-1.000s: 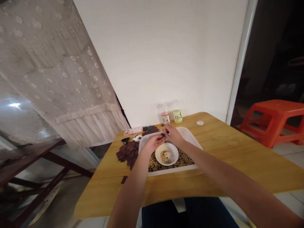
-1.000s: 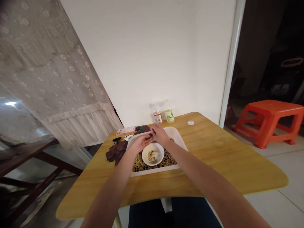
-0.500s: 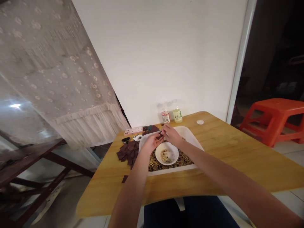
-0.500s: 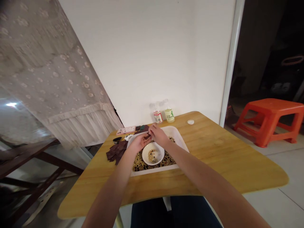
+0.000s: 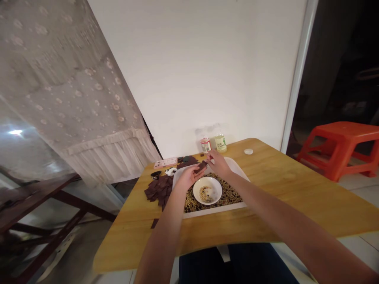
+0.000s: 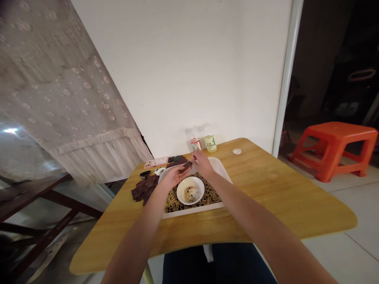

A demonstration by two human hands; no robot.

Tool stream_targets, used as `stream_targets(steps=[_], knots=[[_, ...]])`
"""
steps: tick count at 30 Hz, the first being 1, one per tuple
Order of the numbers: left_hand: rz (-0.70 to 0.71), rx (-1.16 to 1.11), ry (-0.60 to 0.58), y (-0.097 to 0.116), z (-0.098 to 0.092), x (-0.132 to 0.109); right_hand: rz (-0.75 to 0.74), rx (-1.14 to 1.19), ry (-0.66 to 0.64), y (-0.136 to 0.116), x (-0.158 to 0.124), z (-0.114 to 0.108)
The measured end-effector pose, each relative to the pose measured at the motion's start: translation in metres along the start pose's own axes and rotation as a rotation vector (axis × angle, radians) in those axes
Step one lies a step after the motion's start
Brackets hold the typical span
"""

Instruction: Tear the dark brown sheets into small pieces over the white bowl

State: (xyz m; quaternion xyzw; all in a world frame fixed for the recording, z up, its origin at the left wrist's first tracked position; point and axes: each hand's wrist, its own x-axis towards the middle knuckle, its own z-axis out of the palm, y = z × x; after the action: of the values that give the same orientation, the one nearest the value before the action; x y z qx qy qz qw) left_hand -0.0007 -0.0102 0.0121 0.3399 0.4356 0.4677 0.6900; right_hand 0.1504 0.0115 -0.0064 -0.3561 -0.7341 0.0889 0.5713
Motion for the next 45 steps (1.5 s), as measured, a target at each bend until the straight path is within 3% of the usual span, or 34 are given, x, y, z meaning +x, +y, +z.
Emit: stream_targets(steps=[6,15,21,31,45], knots=[[0.049,-0.027,0.023,0.001,-0.001,0.001,-0.002,0.034,-0.023,-0.003,-0.001,0.003],[0.133,-0.085,0.187,-0.003,-0.006,0.008,-0.055,0.026,-0.135,-0.015,-0.008,0.01],[0.154,-0.088,0.176,-0.002,-0.005,0.006,-0.068,0.028,-0.144,-0.015,-0.009,0.011],[0.027,-0.095,0.069,-0.003,0.001,0.004,-0.058,0.028,-0.126,-0.015,-0.008,0.009],[0.126,-0.058,0.039,-0.008,-0.008,0.007,-0.08,-0.009,-0.179,-0.014,-0.007,0.007]])
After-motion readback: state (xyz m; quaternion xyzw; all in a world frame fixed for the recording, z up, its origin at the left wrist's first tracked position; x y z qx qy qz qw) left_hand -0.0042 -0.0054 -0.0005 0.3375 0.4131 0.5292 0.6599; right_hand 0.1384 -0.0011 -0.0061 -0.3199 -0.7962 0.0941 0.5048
